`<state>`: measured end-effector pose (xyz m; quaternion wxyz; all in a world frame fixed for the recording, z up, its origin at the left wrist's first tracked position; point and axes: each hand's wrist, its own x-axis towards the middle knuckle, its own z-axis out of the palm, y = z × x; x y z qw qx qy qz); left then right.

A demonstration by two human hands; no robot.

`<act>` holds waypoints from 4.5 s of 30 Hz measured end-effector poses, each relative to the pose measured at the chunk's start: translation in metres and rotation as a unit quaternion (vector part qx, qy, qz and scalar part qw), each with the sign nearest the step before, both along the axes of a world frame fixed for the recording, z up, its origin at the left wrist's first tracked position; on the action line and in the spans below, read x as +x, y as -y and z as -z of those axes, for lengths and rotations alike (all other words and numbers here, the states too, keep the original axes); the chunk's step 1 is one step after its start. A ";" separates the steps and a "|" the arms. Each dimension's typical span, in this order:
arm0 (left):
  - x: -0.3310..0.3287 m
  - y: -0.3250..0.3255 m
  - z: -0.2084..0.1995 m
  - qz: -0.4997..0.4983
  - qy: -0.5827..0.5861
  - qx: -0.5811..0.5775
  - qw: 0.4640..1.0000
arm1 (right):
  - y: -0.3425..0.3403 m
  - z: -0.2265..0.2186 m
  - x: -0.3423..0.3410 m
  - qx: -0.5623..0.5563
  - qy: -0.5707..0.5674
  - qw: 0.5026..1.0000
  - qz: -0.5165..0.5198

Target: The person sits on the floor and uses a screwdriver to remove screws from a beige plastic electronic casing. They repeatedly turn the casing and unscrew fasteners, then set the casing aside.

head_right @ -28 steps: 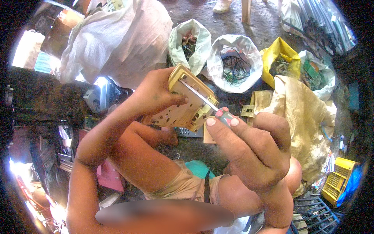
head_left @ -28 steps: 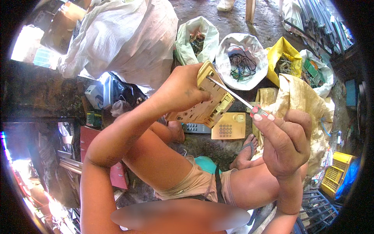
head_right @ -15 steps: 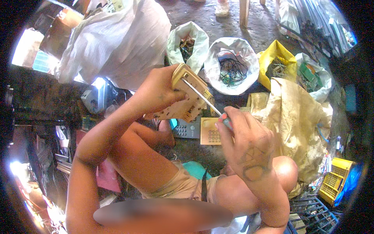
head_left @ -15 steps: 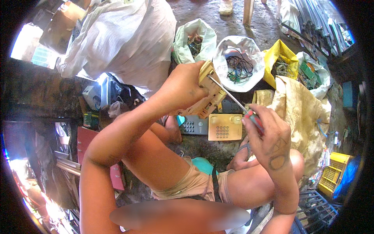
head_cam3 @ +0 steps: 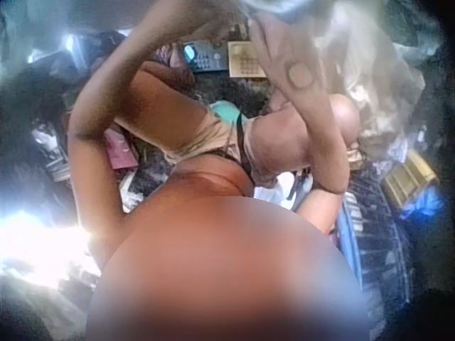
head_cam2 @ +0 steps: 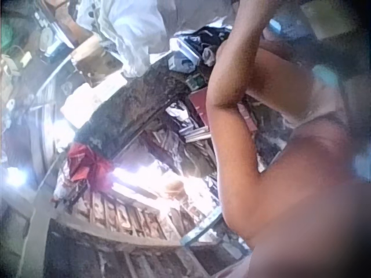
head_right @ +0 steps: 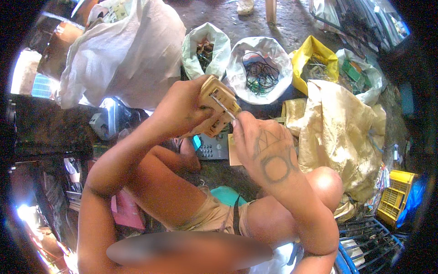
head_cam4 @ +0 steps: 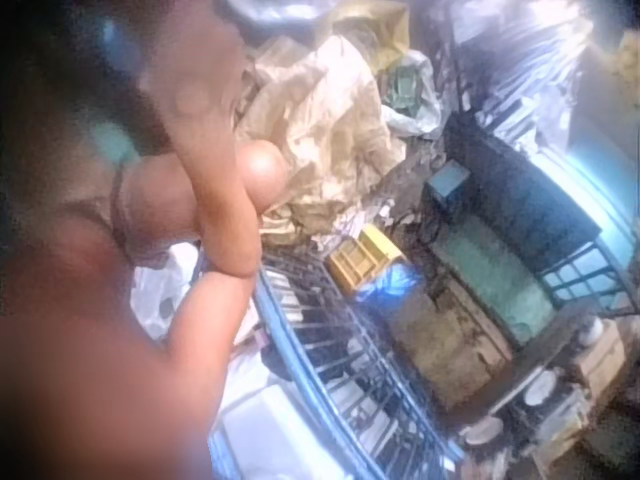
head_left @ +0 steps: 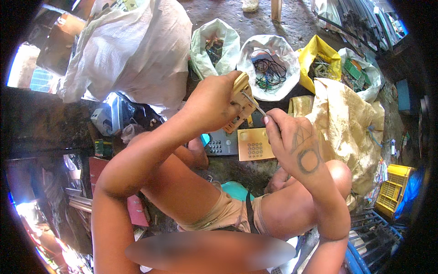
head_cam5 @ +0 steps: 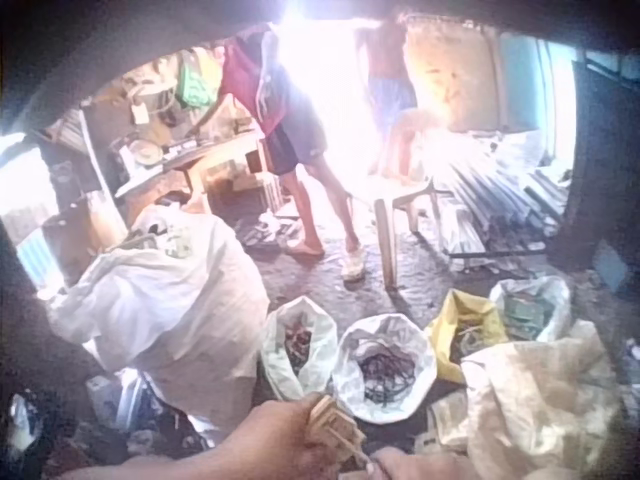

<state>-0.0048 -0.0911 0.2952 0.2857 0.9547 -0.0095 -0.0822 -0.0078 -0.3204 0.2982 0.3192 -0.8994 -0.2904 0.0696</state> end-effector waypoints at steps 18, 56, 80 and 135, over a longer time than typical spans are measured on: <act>0.003 0.003 -0.007 0.016 0.008 0.000 1.000 | -0.003 -0.016 0.004 -0.026 0.004 0.999 0.042; 0.012 0.083 -0.054 0.058 -0.152 -0.681 0.714 | 0.156 -0.043 0.026 0.499 -0.179 0.823 0.202; 0.039 0.208 -0.046 0.147 -0.160 -0.484 0.848 | 0.258 -0.034 -0.006 0.516 -0.202 0.816 0.167; 0.027 0.136 -0.071 0.044 -0.111 -0.597 0.794 | 0.254 0.021 0.044 0.570 -0.388 0.609 0.391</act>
